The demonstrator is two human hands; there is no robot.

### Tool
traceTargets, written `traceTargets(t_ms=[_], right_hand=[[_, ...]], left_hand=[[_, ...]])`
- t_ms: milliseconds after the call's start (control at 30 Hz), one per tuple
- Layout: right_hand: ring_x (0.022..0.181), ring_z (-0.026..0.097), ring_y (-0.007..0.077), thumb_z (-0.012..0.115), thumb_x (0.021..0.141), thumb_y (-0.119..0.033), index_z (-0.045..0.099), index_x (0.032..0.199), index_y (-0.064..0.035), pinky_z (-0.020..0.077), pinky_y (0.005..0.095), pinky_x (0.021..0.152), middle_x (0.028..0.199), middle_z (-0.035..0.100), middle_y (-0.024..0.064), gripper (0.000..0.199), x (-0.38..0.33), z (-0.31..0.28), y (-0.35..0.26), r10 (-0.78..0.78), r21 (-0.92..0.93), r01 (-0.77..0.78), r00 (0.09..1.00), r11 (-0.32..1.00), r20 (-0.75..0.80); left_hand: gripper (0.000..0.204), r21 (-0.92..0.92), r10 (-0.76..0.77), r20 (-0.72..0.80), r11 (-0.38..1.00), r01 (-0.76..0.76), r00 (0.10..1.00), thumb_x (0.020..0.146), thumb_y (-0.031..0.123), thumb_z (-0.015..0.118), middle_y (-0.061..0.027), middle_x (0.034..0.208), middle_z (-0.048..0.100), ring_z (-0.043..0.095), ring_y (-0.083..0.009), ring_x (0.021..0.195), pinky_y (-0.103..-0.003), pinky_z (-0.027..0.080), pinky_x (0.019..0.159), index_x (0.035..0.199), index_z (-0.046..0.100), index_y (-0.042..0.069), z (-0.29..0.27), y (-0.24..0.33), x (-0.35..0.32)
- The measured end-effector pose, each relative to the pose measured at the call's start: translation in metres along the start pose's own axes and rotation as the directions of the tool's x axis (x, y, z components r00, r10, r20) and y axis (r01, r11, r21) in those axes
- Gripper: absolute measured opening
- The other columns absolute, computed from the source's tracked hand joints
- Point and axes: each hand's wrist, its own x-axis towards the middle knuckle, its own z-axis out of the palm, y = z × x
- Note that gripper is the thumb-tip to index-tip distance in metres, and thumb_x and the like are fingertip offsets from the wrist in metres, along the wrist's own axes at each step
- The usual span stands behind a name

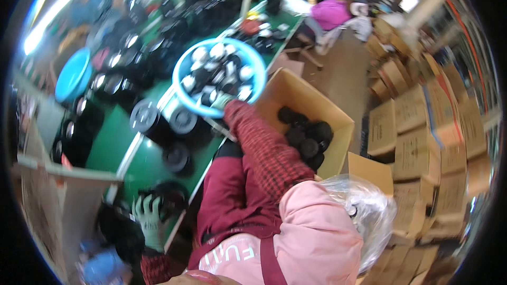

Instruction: The person assembles black cylindrical kitchen appliances by inserting a metal rod into the base, attaching a lid, and placing the finished unit on the table. The person repeats this process for multiple units.

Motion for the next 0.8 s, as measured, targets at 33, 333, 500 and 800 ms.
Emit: traceTargets(t_ms=[33, 333, 500, 800], right_hand=[[0.121, 0.064, 0.0371, 0.062, 0.092, -0.049, 0.05, 0.144, -0.0085, 0.0494, 0.0448, 0.102, 0.132, 0.065, 0.0228, 0.067, -0.009, -0.004, 0.005, 0.051, 0.043, -0.05, 0.999, 0.998, -0.019], [0.106, 0.063, 0.0396, 0.075, 0.085, -0.049, 0.056, 0.118, -0.0155, 0.0491, 0.0491, 0.088, 0.114, 0.062, 0.0196, 0.051, -0.073, 0.002, -0.011, 0.092, 0.394, 0.288, 0.695, 0.873, -0.713], [0.115, 0.063, 0.0201, 0.072, 0.097, -0.031, 0.045, 0.144, -0.0117, 0.0504, 0.0343, 0.096, 0.125, 0.063, 0.0108, 0.058, -0.135, 0.085, -0.057, 0.112, 0.799, 0.431, 0.898, -0.42, -0.425], [0.08, 0.052, 0.0052, 0.071, 0.097, -0.044, 0.055, 0.109, -0.0126, 0.0457, 0.0209, 0.071, 0.093, 0.055, -0.0046, 0.038, -0.345, 0.106, -0.189, -0.394, 0.926, -0.089, 0.917, -0.366, -0.068]], left_hand=[[0.074, 0.022, 0.047, 0.011, 0.999, -0.047, 0.999, 0.06, 0.041, 0.09, -0.0107, 0.129, 0.052, 0.041, -0.0418, 0.132, -0.062, 0.03, 0.114, 0.122, 0.059, 0.013, 0.008, -0.007, 0.001], [0.061, -0.032, 0.107, -0.137, 0.993, -0.112, 0.985, 0.059, 0.039, 0.087, -0.0112, 0.119, 0.055, 0.047, -0.0389, 0.122, -0.061, 0.028, 0.11, 0.108, 0.061, 0.015, 0.063, -0.033, 0.001], [0.068, -0.083, 0.037, 0.075, 0.996, -0.03, 0.996, 0.061, 0.041, 0.087, -0.0107, 0.124, 0.055, 0.046, -0.0368, 0.128, -0.06, 0.027, 0.113, 0.117, 0.061, 0.014, 0.014, -0.009, 0.013], [0.099, -0.336, 0.108, -0.067, 0.934, -0.125, 0.992, 0.066, 0.03, 0.09, -0.0238, 0.146, 0.045, 0.047, -0.0445, 0.131, -0.055, 0.04, 0.108, 0.151, 0.044, 0.008, -0.04, 0.055, 0.007]])
